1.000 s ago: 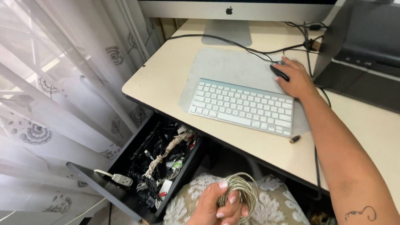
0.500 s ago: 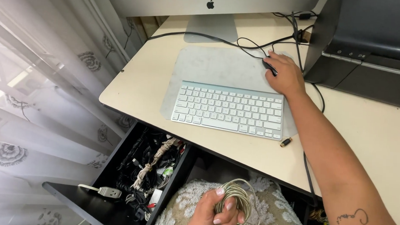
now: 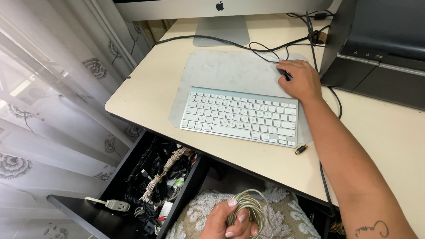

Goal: Winding a long white cable into a neat coil by hand while sitting at a desk.

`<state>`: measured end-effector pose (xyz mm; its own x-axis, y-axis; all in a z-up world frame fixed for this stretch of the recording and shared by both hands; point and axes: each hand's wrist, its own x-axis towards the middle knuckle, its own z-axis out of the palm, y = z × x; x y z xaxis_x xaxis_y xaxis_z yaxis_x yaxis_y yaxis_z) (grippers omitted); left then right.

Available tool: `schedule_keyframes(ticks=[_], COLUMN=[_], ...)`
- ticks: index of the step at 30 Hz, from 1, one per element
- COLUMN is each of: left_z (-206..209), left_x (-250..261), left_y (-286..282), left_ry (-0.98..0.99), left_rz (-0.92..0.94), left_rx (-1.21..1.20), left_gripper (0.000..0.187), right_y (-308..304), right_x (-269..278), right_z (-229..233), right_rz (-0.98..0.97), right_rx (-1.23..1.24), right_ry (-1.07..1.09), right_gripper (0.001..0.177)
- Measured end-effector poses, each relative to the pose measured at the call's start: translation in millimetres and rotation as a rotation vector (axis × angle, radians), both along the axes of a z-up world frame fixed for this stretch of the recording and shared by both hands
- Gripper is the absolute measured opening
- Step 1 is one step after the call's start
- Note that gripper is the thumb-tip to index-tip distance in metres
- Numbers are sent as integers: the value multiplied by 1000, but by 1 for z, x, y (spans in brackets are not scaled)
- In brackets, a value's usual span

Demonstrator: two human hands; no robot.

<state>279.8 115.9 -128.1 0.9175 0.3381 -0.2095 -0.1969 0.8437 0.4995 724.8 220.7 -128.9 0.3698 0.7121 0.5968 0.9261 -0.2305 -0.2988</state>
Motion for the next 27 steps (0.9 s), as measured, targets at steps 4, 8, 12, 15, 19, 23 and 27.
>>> schedule_keyframes(ticks=[4,8,12,15,19,23,27], left_z=[-1,0,9,12,28,23,28], left_x=[0,0,0,0,-10,-18,-23], left_y=[2,2,1,-3,-10,-17,-29], left_ry=[-49,-11,-43,-26,139,58,98], left_rz=[-19,-26,-9,48,110,103,97], left_rx=[26,38,77,81,149,169,383], left_gripper=[37,38,37,38,42,40,35], right_y=[1,1,2,-5,-20,-73,-162], right_x=[-1,0,4,-4,-11,-106,-230], right_z=[0,-1,-2,11,22,96,119], right_rz=[6,4,14,54,142,211,592], right_rx=[4,9,-13,-24,87,209,-72], right_ry=[-13,-33,-4,100,219,275,409], right_gripper=[42,42,44,46,55,77,101])
